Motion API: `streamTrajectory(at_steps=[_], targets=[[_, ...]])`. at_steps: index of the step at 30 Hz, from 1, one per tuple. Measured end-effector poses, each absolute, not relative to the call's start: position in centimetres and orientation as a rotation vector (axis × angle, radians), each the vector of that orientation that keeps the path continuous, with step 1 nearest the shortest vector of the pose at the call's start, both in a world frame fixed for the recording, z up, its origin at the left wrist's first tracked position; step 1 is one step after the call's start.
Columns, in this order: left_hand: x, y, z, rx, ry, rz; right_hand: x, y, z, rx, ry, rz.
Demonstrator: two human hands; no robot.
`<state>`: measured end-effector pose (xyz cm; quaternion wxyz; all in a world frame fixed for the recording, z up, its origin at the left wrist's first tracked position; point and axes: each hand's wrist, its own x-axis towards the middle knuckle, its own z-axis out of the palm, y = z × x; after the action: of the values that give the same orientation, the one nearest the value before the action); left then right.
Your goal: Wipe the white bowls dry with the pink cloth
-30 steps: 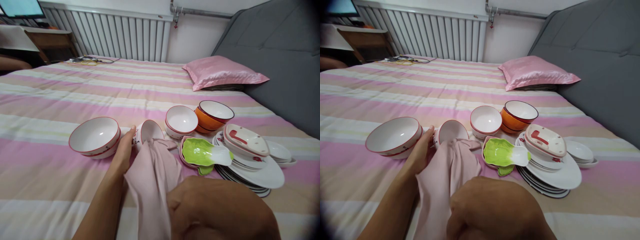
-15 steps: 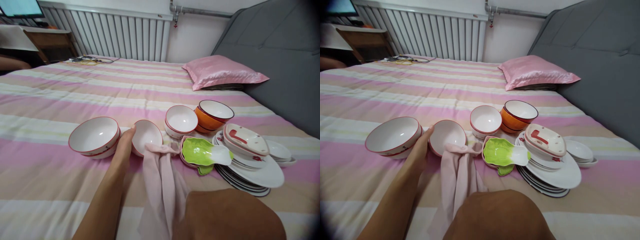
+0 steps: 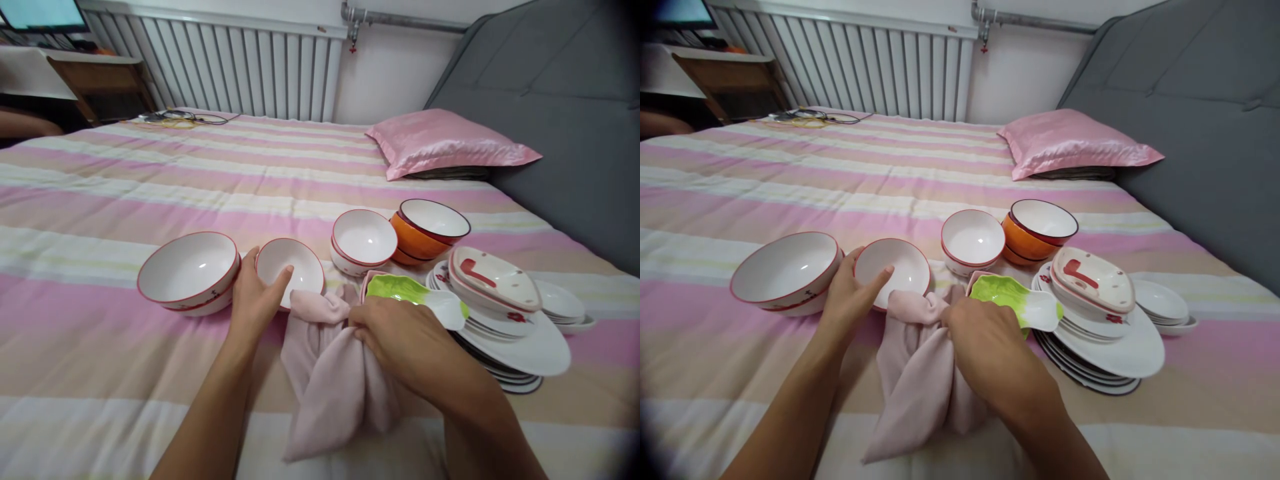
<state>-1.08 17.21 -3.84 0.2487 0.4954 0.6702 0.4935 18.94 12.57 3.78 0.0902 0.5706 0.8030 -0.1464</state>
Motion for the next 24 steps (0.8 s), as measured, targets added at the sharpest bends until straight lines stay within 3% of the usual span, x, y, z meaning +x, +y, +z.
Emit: streamTrajectory(at_steps=[4,7,11,24], targets=[[-0.7,17.0,-3.2,1.453,1.948,1.260,19.6,12.2,4.3,1.886,2.345,-0.245],[-0.5,16.8,-3.0,1.490,1.933,1.309,19.1,11.8,3.9,1.745,2.571,-0.437],[-0.6,16.8,-3.1,1.606,1.886,1.399,17.4,11.1,2.9,1.241,2.737,-0.729],[-1.0,16.9,-3.3,1.861,1.825,1.499,18.5,11.5,2.9,1.198,2.831,-0.711]])
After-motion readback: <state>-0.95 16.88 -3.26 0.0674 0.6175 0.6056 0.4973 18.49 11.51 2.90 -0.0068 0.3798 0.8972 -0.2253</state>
